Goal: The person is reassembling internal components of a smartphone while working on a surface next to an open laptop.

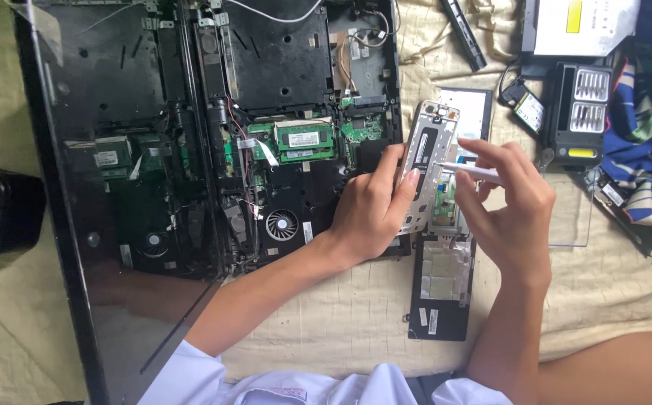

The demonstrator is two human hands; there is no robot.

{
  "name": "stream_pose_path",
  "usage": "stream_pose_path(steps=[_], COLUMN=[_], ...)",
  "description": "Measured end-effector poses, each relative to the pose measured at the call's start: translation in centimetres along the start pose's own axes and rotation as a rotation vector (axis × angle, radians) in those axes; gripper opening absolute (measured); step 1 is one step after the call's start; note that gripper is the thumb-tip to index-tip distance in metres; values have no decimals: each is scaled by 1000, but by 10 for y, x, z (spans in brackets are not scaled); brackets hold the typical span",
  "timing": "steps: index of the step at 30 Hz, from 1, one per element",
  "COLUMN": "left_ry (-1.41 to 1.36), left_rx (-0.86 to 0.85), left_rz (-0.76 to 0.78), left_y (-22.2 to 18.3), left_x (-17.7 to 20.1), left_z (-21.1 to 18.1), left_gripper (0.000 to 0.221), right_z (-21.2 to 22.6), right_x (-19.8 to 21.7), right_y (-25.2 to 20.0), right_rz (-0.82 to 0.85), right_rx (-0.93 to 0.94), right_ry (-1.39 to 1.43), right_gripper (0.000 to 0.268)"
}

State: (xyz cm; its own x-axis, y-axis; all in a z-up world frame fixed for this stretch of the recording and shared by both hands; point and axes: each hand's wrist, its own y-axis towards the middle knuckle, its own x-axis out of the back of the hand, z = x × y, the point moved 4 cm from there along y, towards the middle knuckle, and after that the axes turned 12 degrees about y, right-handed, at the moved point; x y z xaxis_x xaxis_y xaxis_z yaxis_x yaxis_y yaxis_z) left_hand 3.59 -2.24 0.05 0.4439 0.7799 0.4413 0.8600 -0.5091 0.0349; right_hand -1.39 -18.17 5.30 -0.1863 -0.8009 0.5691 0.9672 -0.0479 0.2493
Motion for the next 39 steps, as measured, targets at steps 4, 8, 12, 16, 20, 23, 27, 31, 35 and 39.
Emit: stream_pose_path(steps=[4, 8, 12, 16, 20, 23, 27, 31, 35, 39], left_ry=[-15, -5, -12, -8, 0, 4, 14, -4, 5, 1], left_rx=[3, -7, -4, -6, 1, -1, -4, -16, -5, -14], left_rz=[5, 0, -8, -14, -9, -11, -11, -17, -10, -12], left_y=[0, 0, 0, 0, 0, -1, 0, 0, -1, 0], left_x=[-2, -2, -2, -2, -2, -2, -2, -2, -2, -2], left_z=[2, 2, 1, 2, 2, 2, 2, 1, 2, 1], left_gripper=[29, 28, 26, 26, 28, 28, 29, 29, 29, 29], right_z=[-3, -4, -2, -6, -10, -10, -2, -7, -11, -8], right_x=[-1, 0, 1, 1, 1, 1, 1, 0, 1, 0], right_y=[-3, -4, -1, -2, -5, -7, -2, -4, -7, -6], right_rz=[-10, -27, 23, 20, -2, -13, 1, 0, -23, -27], right_rx=[19, 20, -16, -33, 11, 23, 50, 86, 72, 73], right_ry=[-113, -115, -43, -61, -120, -108, -43, -77, -141, -83], right_gripper=[14, 14, 26, 30, 11, 6, 15, 12, 13, 10])
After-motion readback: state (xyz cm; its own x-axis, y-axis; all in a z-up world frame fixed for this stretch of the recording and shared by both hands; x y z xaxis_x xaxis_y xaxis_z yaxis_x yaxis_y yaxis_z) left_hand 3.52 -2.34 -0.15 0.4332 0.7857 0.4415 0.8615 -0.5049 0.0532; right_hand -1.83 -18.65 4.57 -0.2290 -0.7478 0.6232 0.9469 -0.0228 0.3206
